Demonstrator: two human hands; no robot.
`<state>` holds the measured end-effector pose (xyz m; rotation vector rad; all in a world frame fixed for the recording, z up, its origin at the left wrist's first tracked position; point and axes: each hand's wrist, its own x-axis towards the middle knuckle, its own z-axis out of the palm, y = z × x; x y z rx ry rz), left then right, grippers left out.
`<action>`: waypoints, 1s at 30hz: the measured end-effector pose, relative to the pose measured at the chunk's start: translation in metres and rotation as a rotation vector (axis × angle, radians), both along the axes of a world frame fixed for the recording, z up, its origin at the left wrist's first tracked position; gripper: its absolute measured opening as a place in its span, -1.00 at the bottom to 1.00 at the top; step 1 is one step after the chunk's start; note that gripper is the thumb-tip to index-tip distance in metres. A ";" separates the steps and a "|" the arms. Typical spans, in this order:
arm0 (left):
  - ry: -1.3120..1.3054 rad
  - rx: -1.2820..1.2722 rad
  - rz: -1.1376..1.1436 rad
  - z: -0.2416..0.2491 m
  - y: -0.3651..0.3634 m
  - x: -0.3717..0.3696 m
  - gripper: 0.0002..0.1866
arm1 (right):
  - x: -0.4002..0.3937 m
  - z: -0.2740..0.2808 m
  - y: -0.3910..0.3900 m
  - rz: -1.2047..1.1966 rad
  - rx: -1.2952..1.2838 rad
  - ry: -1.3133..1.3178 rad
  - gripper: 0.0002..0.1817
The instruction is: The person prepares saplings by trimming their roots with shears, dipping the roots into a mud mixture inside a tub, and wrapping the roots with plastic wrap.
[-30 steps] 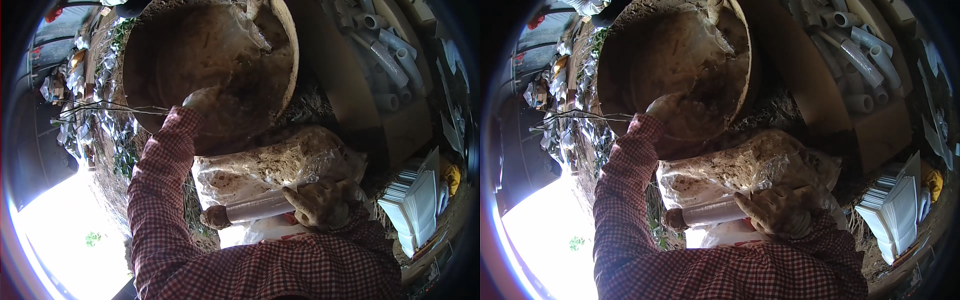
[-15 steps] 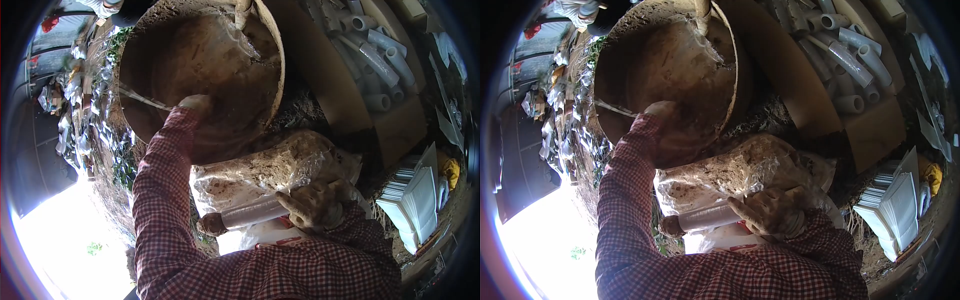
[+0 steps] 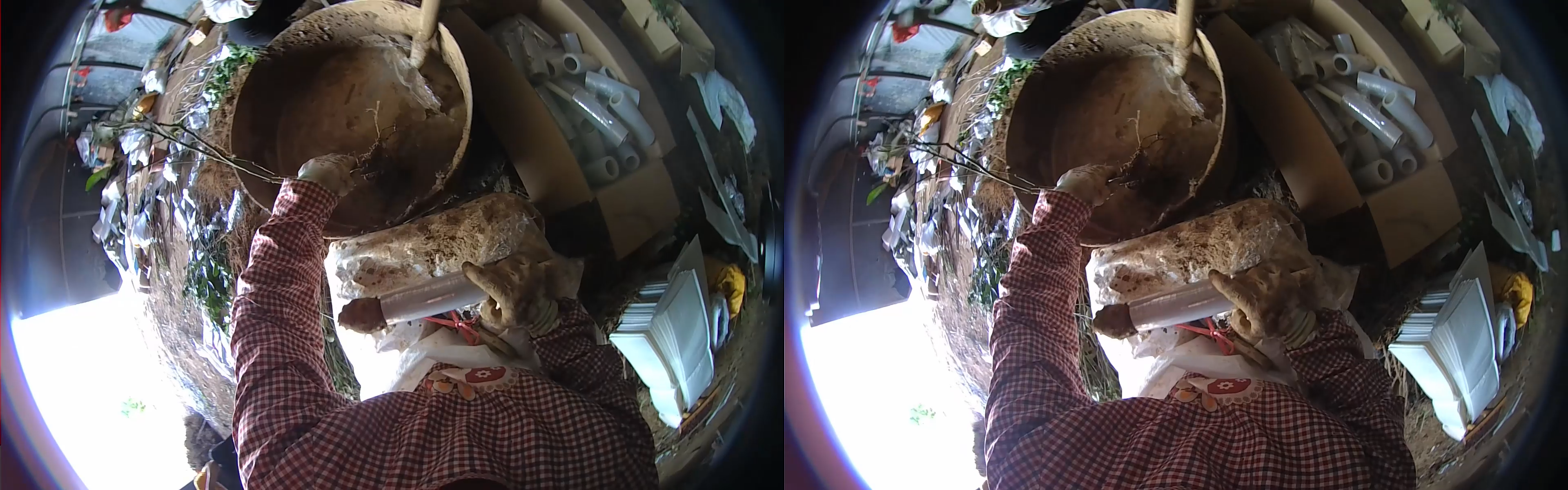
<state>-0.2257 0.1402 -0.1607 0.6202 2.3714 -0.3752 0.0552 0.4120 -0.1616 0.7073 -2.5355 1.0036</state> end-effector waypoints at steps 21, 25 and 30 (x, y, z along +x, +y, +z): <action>0.341 0.930 0.658 0.038 -0.071 0.156 -0.59 | -0.079 0.070 -0.033 0.366 -1.239 -1.072 -0.68; 0.340 1.067 0.737 0.043 -0.050 0.176 -0.57 | -0.098 0.076 -0.085 0.297 -1.275 -1.162 -0.75; 0.137 1.338 0.746 0.054 -0.049 0.194 -0.32 | -0.107 0.070 -0.114 0.253 -1.067 -0.982 -0.75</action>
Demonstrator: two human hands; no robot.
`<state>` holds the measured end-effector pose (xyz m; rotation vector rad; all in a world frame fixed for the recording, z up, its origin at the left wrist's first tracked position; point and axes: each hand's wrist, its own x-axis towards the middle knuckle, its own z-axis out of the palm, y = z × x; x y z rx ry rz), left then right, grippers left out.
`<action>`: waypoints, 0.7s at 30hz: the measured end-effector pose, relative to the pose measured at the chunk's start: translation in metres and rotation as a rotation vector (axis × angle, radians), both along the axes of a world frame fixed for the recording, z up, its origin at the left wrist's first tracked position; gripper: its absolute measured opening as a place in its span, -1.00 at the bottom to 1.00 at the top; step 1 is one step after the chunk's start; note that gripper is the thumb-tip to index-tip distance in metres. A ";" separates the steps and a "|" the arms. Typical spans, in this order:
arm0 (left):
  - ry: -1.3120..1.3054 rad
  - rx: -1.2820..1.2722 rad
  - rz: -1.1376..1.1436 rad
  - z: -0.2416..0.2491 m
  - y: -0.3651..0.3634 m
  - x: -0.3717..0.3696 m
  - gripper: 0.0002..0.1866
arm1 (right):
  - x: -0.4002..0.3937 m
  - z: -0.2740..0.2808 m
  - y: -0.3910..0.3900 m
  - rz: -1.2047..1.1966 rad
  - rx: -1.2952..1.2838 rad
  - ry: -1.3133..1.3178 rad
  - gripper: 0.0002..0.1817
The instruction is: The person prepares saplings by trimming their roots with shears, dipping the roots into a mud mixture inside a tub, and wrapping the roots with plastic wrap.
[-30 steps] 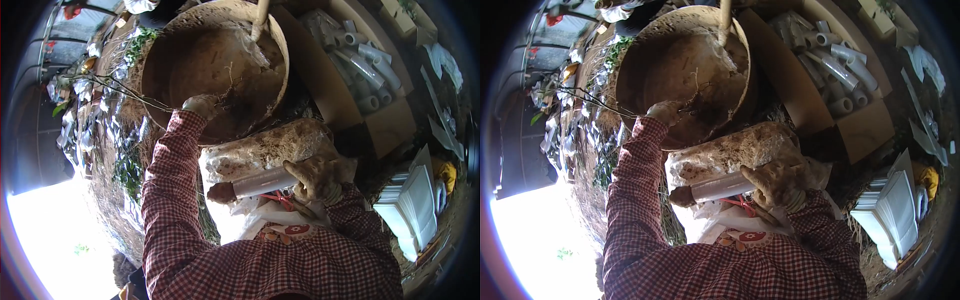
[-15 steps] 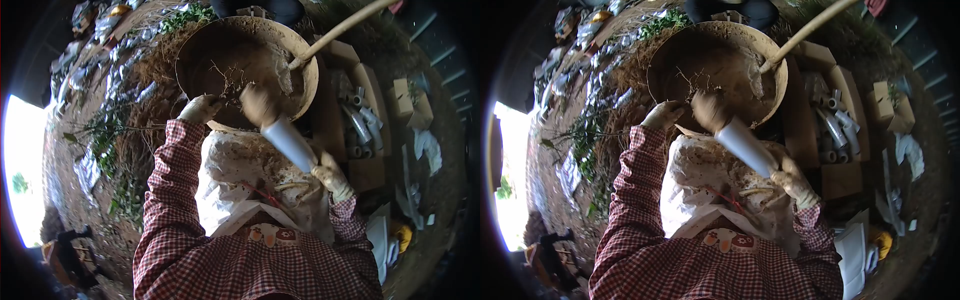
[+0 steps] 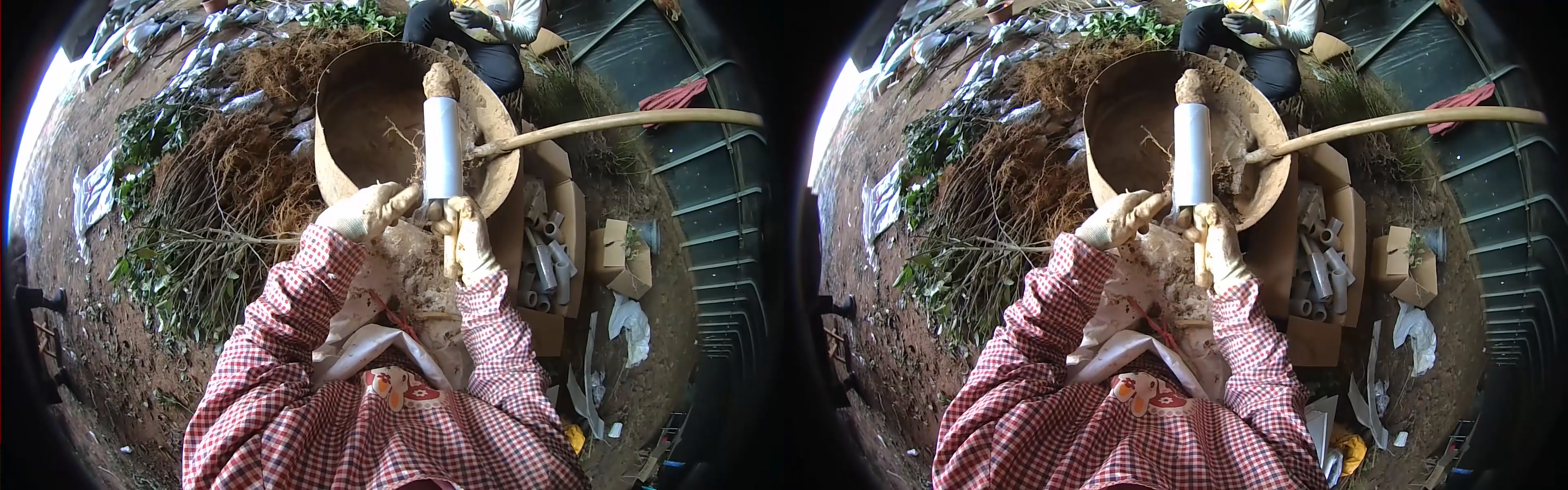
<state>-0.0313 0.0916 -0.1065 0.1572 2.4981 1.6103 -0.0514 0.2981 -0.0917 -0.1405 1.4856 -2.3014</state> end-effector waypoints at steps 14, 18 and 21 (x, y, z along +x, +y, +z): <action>0.249 -0.347 0.110 0.030 0.022 0.012 -0.65 | -0.041 0.054 -0.019 0.212 0.282 0.095 -0.60; 0.378 -0.376 0.112 0.033 0.019 0.013 -0.70 | -0.077 0.074 -0.004 0.273 0.326 0.184 -0.49; 0.426 -0.481 0.102 0.036 0.017 0.014 -0.74 | -0.097 0.101 0.002 0.254 0.825 0.444 -0.46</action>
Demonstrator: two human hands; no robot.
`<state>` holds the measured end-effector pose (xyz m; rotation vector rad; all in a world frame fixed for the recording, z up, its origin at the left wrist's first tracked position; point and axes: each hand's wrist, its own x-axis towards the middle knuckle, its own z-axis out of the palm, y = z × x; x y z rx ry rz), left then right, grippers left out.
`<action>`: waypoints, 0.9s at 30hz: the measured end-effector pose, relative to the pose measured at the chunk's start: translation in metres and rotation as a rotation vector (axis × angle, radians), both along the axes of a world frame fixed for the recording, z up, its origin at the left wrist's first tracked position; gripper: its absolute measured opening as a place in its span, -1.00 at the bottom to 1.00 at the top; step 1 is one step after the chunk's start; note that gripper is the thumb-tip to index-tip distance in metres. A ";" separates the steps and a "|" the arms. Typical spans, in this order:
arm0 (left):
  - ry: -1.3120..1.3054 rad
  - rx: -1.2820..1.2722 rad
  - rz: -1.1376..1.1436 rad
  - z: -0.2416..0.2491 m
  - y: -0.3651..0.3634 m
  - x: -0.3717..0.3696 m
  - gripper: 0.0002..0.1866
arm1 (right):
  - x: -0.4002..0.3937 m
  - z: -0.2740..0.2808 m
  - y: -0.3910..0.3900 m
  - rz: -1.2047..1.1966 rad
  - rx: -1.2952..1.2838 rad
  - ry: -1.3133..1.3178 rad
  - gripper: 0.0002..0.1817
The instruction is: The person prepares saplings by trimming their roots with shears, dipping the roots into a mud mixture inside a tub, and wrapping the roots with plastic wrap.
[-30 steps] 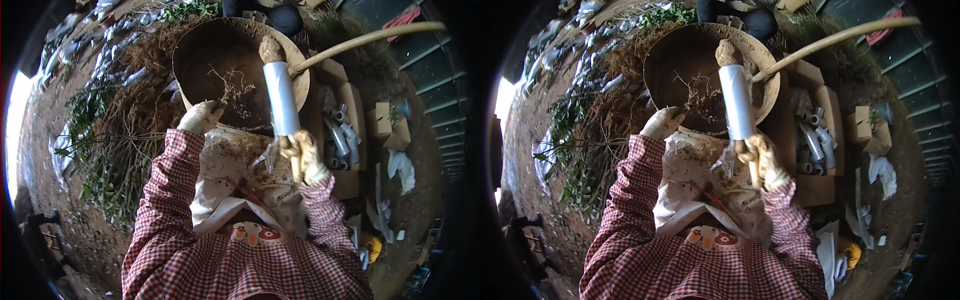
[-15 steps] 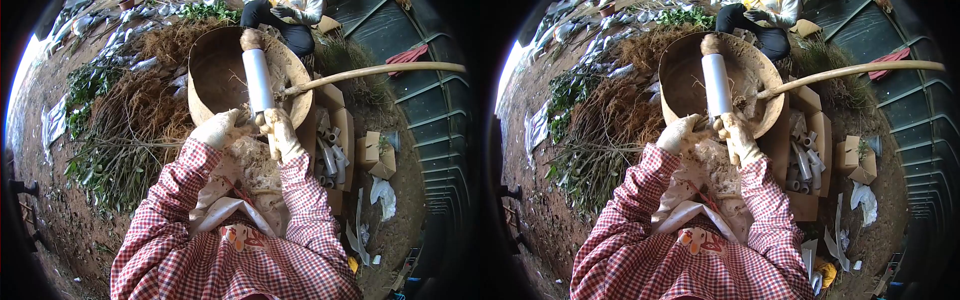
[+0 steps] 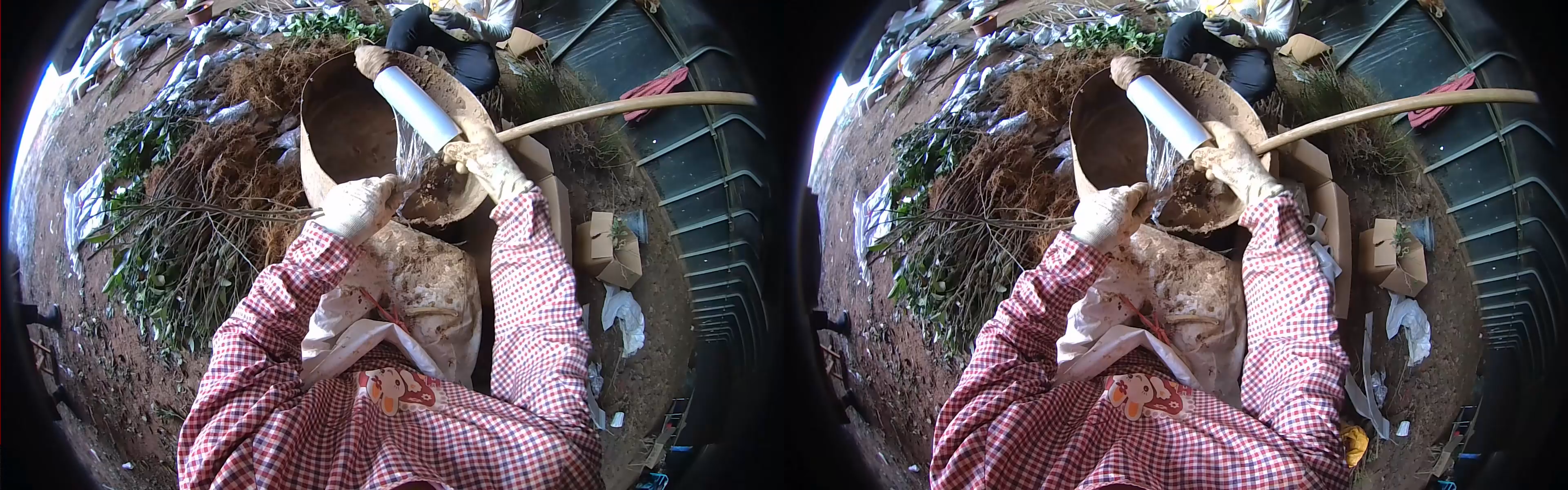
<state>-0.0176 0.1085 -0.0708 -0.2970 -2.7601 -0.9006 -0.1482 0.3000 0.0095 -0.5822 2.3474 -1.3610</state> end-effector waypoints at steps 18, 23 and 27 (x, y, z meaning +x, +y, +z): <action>0.269 0.051 0.085 0.026 -0.028 -0.005 -0.66 | -0.063 -0.058 0.102 -0.154 1.197 0.143 -0.71; 0.264 0.122 0.159 0.033 -0.030 -0.019 -0.68 | -0.052 -0.124 0.130 0.005 1.195 0.632 -0.64; 0.202 0.201 0.218 0.042 -0.041 -0.035 -0.68 | -0.011 -0.100 0.099 0.152 1.240 0.623 -0.75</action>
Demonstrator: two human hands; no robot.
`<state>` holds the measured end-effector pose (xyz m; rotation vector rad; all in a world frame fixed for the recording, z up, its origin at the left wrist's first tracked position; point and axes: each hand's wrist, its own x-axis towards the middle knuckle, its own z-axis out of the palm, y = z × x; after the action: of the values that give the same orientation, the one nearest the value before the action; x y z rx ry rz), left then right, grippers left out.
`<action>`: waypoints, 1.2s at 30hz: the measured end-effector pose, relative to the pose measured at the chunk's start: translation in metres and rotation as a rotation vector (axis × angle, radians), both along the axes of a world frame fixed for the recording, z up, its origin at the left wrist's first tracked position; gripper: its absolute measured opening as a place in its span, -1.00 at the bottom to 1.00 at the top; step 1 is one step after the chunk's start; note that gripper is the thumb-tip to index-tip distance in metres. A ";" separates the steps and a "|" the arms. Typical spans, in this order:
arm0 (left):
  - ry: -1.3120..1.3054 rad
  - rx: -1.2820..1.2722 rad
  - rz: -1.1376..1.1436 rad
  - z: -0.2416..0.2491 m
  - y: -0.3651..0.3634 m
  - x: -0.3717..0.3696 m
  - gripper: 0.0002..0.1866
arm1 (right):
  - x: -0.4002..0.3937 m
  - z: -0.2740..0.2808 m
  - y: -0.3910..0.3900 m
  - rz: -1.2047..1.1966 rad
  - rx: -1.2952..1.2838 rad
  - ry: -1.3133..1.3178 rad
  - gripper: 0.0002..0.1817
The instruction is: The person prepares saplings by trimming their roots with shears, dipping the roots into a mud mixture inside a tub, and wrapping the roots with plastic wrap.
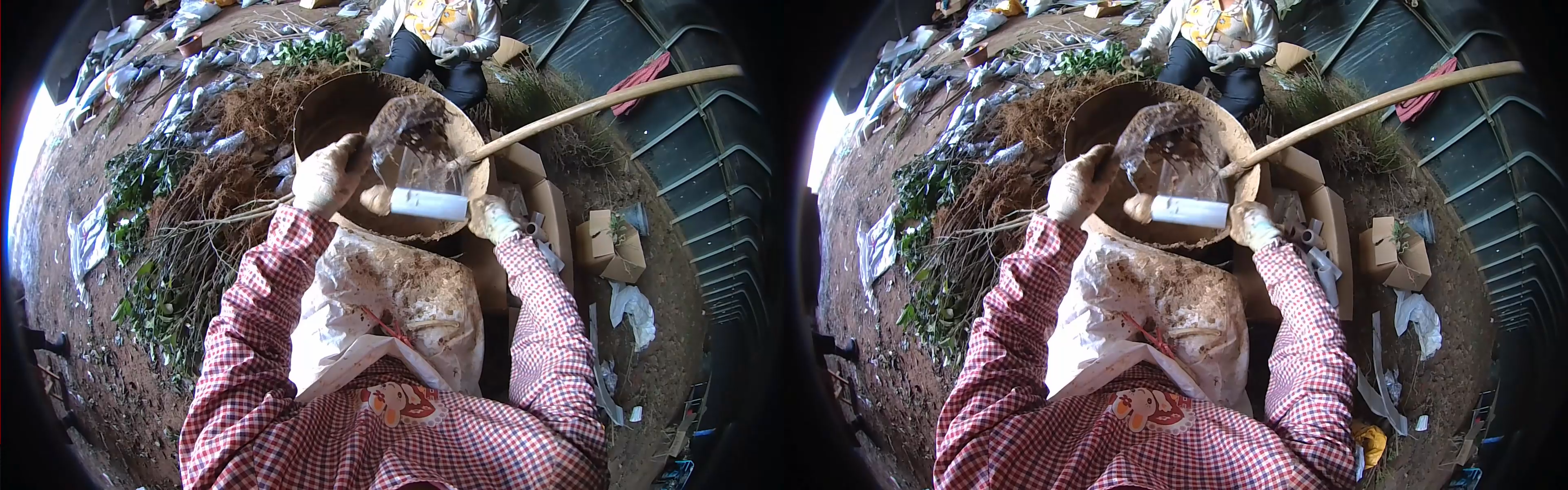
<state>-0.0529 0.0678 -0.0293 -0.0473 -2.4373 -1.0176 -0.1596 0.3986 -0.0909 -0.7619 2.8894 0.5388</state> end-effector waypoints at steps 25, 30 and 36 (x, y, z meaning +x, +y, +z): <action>0.318 -0.496 -0.159 0.000 -0.068 0.019 -0.59 | -0.055 0.079 0.011 0.447 0.181 0.379 -0.85; 0.213 -0.647 -0.224 -0.022 -0.091 0.022 -0.59 | 0.021 0.100 0.031 0.549 -0.380 0.399 -0.78; 0.263 -0.447 -0.475 0.012 -0.020 0.043 -0.66 | -0.008 0.113 -0.018 0.178 -0.799 0.372 -0.84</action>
<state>-0.0099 0.0481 -0.0174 -0.8859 -2.4010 -0.5703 -0.1672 0.3804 0.0216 -1.1014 3.3949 -0.5878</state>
